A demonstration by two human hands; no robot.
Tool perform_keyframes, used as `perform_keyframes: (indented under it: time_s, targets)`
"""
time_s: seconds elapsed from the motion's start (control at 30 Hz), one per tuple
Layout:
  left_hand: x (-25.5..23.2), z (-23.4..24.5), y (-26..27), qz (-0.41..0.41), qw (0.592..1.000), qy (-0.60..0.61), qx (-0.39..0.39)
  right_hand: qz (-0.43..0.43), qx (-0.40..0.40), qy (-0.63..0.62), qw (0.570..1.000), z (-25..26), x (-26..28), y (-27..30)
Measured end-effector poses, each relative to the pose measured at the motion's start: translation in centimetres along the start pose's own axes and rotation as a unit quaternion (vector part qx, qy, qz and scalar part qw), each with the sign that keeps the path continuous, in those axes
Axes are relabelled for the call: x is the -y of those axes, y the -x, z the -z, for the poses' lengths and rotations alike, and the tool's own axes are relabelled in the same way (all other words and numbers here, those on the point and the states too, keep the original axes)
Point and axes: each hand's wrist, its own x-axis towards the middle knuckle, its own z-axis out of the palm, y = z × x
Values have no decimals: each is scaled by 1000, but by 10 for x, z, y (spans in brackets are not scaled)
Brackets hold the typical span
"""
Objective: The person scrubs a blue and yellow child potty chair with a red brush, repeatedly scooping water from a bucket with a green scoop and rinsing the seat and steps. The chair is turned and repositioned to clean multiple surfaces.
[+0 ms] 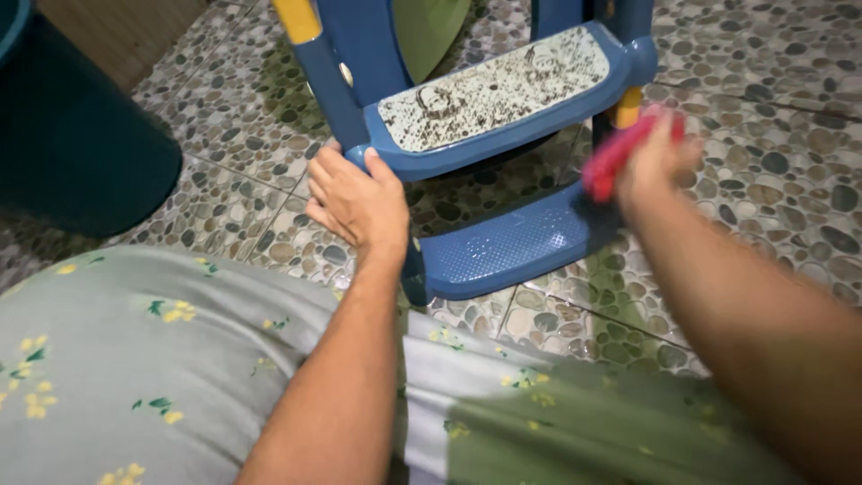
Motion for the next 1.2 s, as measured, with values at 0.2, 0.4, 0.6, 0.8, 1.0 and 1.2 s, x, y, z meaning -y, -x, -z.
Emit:
perform_keyframes:
  time_s: [0.2, 0.4, 0.6, 0.8, 1.0, 1.2]
  targets:
    - [0, -2, -1, -6, 1000, -10, 2, 46, -26, 309, 950, 20, 13, 43]
    - [0, -1, 0, 6, 1000, -5, 1, 44, -108, 385, 915, 24, -1, 14]
    - [2, 0, -1, 4, 1000, -8, 0, 69, -54, 422, 902, -26, 18, 26]
    - [1, 3, -4, -1, 1000, 1, -1, 89, -71, 446, 888, -32, 34, 53]
    - [7, 6, -7, -10, 1000, -10, -6, 22, -53, 439, 897, 11, -31, 76]
    - [7, 1, -5, -22, 1000, -9, 0, 25, -123, 308, 943, 40, -9, 94]
